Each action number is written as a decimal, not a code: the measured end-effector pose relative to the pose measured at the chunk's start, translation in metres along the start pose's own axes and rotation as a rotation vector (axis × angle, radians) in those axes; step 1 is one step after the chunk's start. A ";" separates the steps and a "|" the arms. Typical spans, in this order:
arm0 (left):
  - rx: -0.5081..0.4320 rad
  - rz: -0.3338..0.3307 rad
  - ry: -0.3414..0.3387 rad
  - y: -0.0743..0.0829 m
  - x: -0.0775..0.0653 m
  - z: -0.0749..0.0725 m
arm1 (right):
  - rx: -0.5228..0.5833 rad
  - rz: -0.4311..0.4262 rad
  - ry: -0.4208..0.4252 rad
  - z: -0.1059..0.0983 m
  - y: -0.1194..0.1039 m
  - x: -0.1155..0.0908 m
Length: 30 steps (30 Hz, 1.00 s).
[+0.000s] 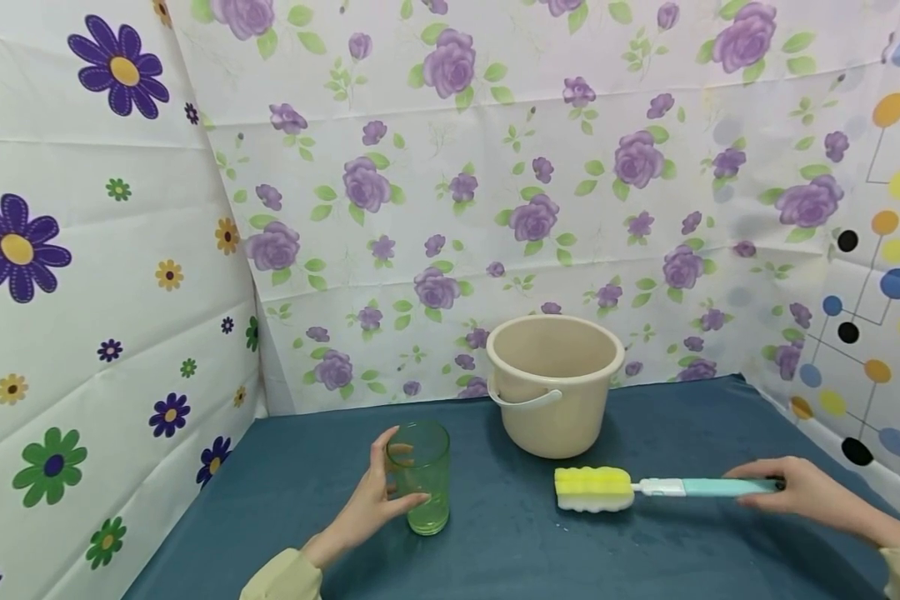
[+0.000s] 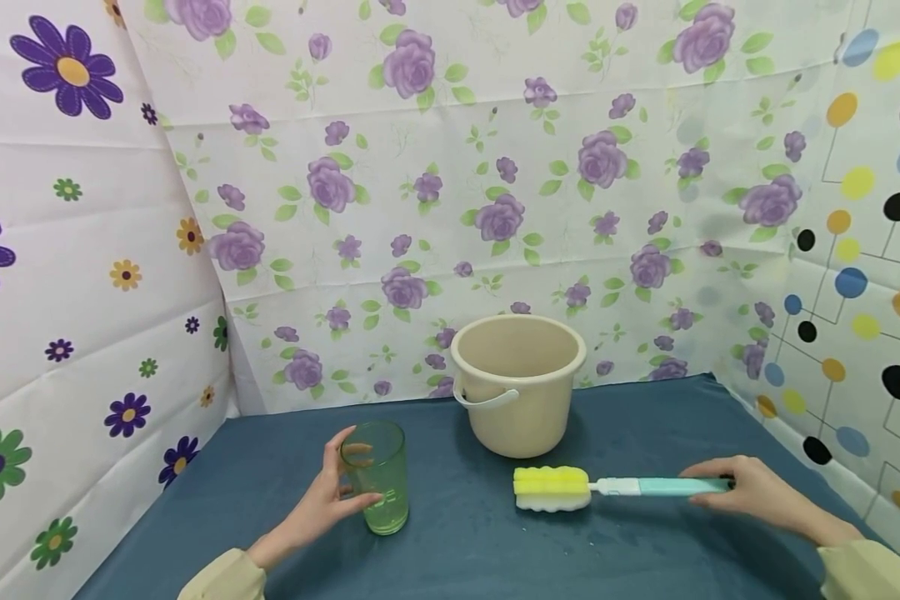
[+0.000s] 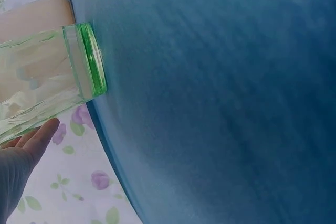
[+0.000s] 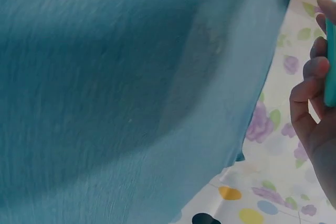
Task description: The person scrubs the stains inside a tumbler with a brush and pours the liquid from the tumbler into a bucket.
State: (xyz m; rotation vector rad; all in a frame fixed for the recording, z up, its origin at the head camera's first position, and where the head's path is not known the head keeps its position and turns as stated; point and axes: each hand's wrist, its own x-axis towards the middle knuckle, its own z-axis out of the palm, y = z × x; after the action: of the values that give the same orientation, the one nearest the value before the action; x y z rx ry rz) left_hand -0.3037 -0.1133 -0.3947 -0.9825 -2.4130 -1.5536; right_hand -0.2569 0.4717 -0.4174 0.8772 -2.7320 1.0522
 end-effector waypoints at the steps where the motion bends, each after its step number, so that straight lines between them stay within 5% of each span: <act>1: -0.001 0.001 0.005 0.000 -0.001 0.000 | 0.021 0.023 -0.003 -0.001 -0.002 0.001; 9: -0.037 0.003 0.004 -0.005 -0.002 0.000 | 0.113 0.227 0.047 -0.005 -0.021 0.009; 15: -0.048 0.026 -0.008 -0.007 0.000 0.003 | 0.200 0.252 0.048 -0.009 -0.030 0.013; 22: 0.008 0.037 -0.012 -0.004 0.004 0.002 | 0.130 0.359 0.103 -0.005 -0.042 0.023; 30: 0.077 0.067 -0.046 -0.033 0.014 0.001 | 0.090 0.391 0.131 -0.005 -0.052 0.021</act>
State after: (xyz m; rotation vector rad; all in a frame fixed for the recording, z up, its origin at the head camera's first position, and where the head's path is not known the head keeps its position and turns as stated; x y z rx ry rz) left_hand -0.3333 -0.1152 -0.4151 -1.0836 -2.4240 -1.4205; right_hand -0.2471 0.4338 -0.3771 0.2688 -2.8247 1.2510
